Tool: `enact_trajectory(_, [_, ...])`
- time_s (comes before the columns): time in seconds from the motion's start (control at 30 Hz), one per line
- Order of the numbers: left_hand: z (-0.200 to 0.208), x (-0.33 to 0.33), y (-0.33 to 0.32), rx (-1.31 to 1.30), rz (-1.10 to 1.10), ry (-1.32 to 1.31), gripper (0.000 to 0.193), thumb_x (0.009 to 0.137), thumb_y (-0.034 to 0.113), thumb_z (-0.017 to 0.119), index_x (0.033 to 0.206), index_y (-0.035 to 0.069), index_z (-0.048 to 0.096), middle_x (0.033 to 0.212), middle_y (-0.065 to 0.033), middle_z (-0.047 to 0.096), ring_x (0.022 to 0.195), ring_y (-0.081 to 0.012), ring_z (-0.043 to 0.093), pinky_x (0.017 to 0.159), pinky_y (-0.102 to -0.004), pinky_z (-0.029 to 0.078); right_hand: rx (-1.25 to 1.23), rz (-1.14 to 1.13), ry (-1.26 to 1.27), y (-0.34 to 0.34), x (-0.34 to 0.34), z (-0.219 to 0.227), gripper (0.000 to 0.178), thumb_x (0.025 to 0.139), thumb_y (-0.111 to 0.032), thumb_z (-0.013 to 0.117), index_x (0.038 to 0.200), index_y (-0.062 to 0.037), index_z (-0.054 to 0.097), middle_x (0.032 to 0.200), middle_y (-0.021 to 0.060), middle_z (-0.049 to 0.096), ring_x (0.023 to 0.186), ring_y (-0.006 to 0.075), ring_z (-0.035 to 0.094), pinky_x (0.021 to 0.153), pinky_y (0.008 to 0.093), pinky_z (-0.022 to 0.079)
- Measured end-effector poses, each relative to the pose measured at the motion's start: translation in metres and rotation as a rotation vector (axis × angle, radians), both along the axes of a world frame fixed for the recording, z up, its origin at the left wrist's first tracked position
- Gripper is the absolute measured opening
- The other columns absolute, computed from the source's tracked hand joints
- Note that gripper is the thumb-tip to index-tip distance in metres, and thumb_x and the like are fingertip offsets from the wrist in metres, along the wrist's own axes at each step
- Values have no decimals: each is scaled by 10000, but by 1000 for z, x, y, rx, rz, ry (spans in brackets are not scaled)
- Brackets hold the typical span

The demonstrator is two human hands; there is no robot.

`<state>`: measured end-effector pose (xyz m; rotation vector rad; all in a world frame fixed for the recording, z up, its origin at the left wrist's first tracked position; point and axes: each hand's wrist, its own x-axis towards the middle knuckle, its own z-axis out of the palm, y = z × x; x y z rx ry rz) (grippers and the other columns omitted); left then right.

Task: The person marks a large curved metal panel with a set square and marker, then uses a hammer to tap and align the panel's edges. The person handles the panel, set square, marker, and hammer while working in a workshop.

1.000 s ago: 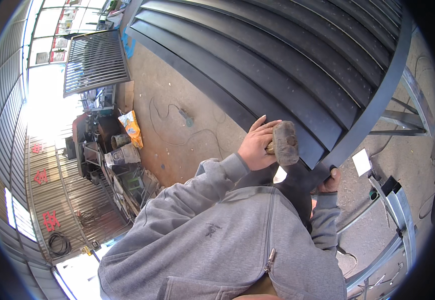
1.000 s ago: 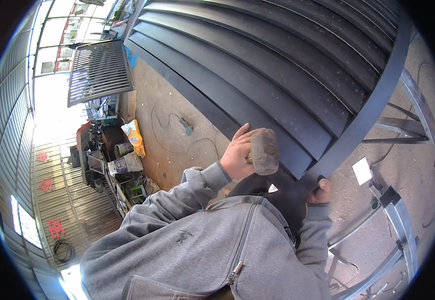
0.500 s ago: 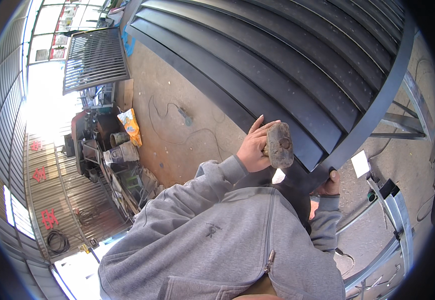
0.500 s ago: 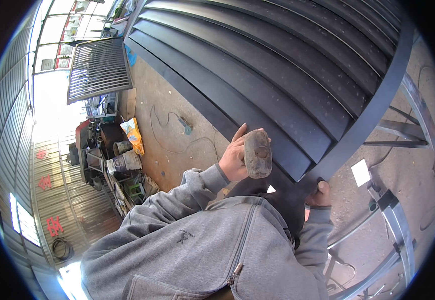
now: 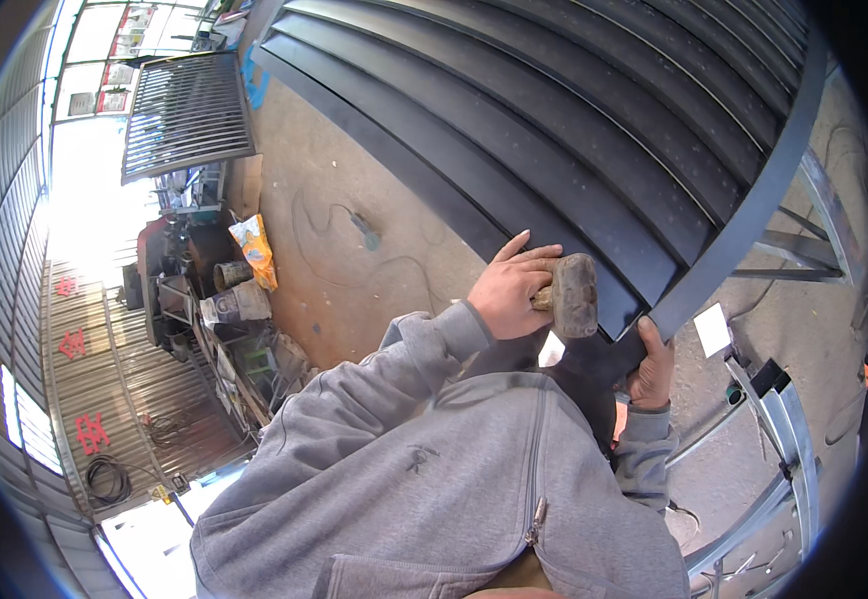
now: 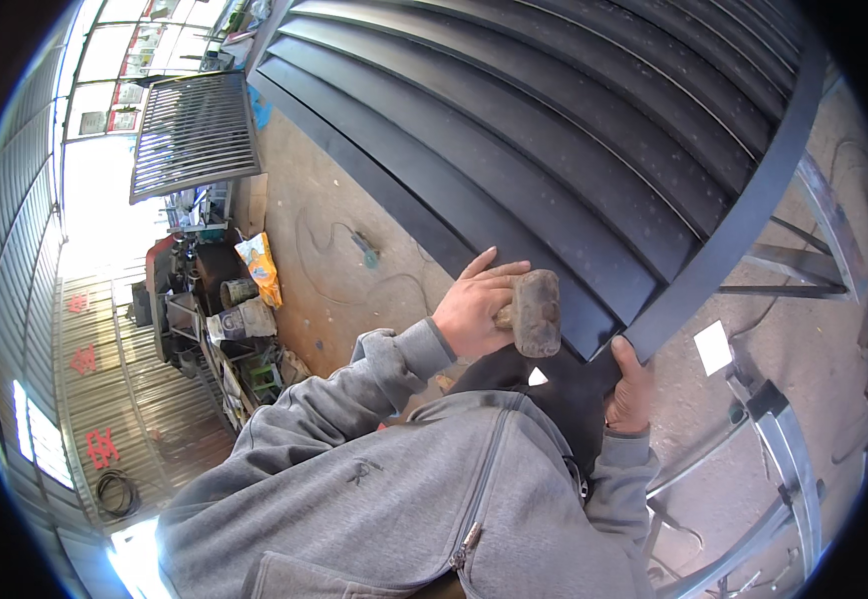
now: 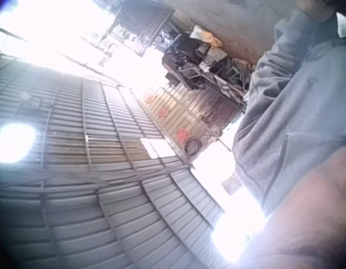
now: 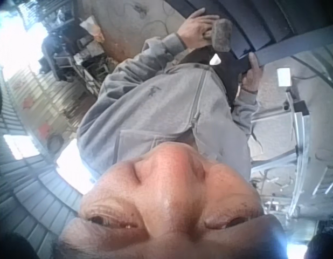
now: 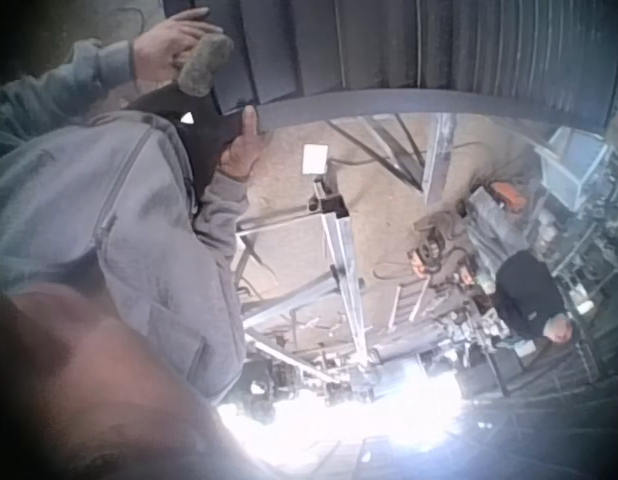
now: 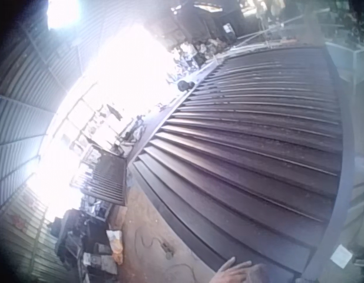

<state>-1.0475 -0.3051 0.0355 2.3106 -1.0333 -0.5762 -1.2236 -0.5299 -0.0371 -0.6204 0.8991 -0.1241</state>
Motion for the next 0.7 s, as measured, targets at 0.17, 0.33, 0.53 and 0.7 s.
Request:
enact_trajectory(0.17, [2, 0, -6, -30, 14, -5, 473, 782, 316, 828, 1215, 141, 750, 1324, -74, 707, 1414, -262, 542, 1267, -565, 257, -509, 198, 64, 5, 13, 30, 389, 871, -115, 819, 1207, 19, 675, 1047, 78, 718, 911, 192, 675, 791, 335, 550])
enact_trajectory(0.33, [-3, -3, -6, 56, -38, -29, 445, 804, 316, 817, 1213, 151, 756, 1342, -61, 708, 1443, -253, 519, 1262, -552, 261, -688, 234, 194, 15, 15, 31, 848, 780, -177, 900, 1454, 54, 440, 1314, 195, 604, 1166, 262, 612, 988, 383, 510])
enact_trajectory(0.53, [-5, 6, 4, 22, -77, -18, 413, 759, 311, 818, 1103, 89, 768, 1363, -68, 703, 1456, -225, 510, 1282, -514, 261, -773, 231, 279, 26, 21, 31, 1031, 730, -117, 906, 1545, 63, 301, 1433, 216, 496, 1293, 315, 520, 1127, 401, 426])
enact_trajectory(0.7, [-9, 12, 5, -8, -123, 1, 364, 776, 293, 781, 1081, 94, 773, 1386, -34, 691, 1470, -216, 493, 1284, -502, 262, -825, 232, 339, 29, 28, 32, 1008, 728, -116, 906, 1527, 49, 316, 1383, 175, 522, 1249, 284, 545, 1089, 381, 450])
